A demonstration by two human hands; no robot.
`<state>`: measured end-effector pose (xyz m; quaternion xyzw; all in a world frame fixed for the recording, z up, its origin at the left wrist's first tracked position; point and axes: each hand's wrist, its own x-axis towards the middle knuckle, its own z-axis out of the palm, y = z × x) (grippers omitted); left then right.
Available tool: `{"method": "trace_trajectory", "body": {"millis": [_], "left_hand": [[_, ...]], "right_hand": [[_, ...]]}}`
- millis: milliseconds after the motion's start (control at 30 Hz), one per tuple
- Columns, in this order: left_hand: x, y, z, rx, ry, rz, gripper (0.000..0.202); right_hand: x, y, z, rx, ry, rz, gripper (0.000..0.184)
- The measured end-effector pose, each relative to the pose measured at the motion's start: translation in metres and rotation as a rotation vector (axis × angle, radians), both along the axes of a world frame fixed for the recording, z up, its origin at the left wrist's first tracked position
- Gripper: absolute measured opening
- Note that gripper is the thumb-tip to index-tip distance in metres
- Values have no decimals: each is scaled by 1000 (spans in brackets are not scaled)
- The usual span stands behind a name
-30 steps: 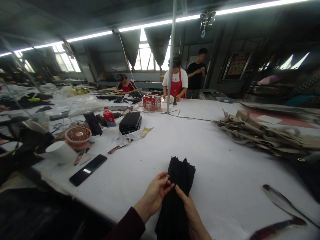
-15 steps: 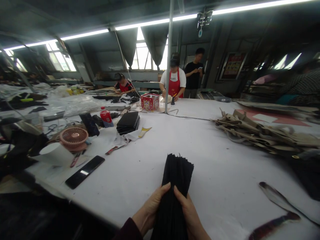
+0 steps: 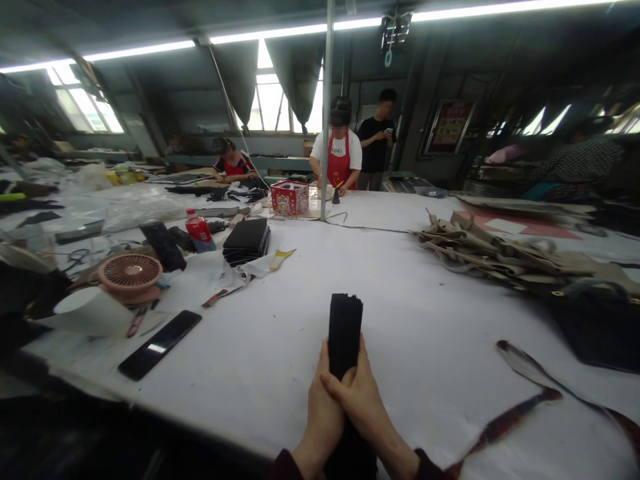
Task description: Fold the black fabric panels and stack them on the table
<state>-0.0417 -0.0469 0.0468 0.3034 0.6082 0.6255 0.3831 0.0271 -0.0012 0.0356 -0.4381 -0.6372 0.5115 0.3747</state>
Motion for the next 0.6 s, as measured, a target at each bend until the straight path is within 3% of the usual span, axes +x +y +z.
{"method": "trace_trajectory", "body": {"millis": [100, 167, 267, 333, 433, 600], "left_hand": [[2, -5, -4, -8, 161, -22, 80], [-1, -10, -1, 29, 155, -96, 86], [-14, -18, 11, 27, -109, -307, 107], [-21, -23, 19, -9, -362, -406, 106], [-21, -26, 24, -98, -561, -383, 90], [-5, -24, 16, -186, -469, -290, 94]], "right_hand": [[-3, 3, 3, -12, 128, 6, 90], [-2, 5, 6, -29, 172, -6, 77], [3, 4, 11, -79, 232, -35, 65], [8, -2, 16, -136, 329, -33, 61], [12, -14, 25, -193, 473, -16, 60], [20, -21, 26, -265, 553, -32, 68]]}}
